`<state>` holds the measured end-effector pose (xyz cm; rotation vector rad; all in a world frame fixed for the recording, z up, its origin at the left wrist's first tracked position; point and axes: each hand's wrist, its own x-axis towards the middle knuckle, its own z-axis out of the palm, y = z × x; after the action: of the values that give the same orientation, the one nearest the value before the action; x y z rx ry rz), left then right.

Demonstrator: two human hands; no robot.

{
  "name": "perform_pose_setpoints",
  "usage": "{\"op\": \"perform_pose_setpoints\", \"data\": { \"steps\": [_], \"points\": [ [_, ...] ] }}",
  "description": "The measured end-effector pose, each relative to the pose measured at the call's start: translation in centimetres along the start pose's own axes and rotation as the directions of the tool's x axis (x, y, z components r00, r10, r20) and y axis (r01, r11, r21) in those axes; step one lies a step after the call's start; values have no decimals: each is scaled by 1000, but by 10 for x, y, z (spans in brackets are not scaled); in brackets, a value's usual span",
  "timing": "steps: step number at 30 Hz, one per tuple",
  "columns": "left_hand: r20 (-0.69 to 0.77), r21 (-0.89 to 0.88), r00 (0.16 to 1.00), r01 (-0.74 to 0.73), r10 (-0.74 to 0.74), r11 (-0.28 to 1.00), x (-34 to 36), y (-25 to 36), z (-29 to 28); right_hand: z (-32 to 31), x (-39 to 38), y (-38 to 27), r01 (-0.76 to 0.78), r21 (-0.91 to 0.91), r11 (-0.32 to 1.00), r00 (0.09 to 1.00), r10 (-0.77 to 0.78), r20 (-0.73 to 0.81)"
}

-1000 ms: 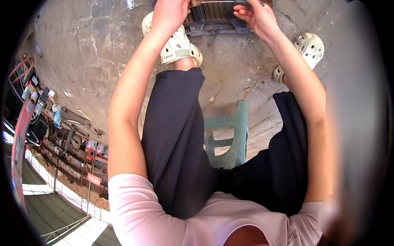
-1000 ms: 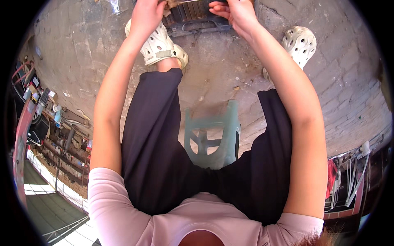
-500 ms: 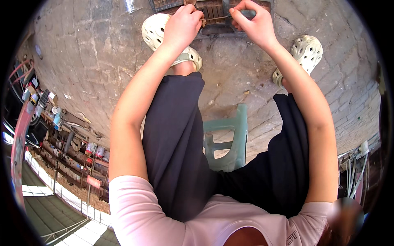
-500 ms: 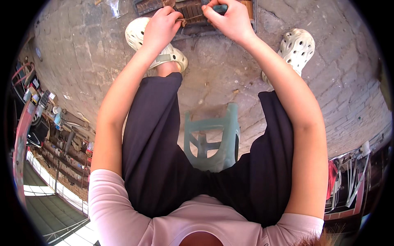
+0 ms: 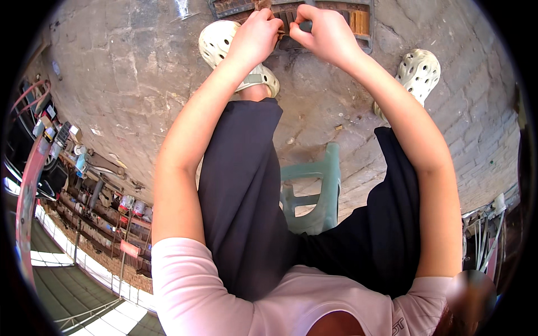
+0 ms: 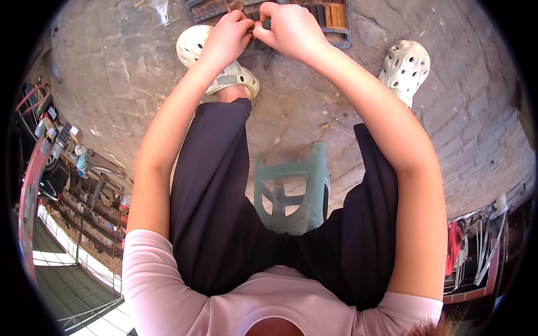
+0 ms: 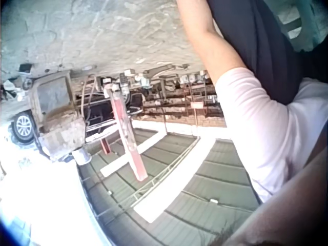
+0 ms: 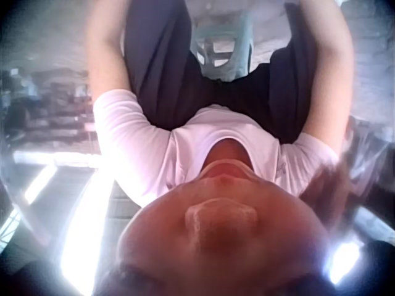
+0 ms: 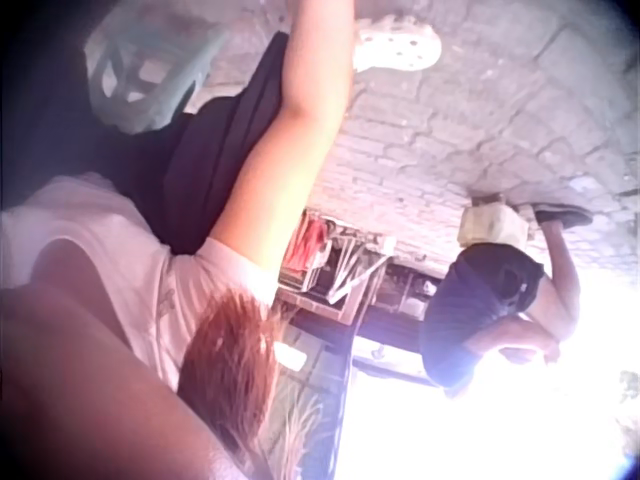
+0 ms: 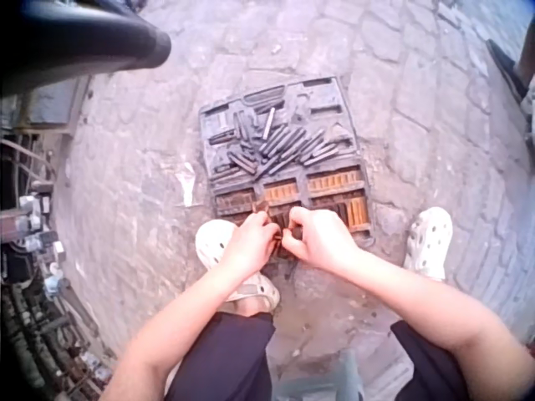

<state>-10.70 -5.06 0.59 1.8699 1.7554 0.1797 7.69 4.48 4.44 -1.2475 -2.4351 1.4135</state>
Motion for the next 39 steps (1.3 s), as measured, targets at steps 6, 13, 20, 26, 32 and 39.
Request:
{"op": "perform_pose_setpoints", "data": {
  "steps": [6,13,20,26,32,39],
  "points": [
    [21,-4,1000,-7,7,1000,1,1,-3,10,-10,40,-477,689,546,858,459,230],
    [100,-101,992,-73,83,992,3,-13,-12,23,-36,42,-462,844,273,801,537,265],
    [143,15,987,-82,79,996,13,-5,-16,2,-23,21,179,-70,981,981,-183,-70],
    [142,60,988,-65,56,996,12,-2,-12,1,1,17,-271,348,897,961,271,50],
    [208,81,977,-53,35,995,12,1,-15,12,-5,45,-586,760,279,732,585,350],
    [289,60,950,-142,119,988,8,-1,-15,2,-3,61,-594,741,314,768,495,406]
  ]
}}
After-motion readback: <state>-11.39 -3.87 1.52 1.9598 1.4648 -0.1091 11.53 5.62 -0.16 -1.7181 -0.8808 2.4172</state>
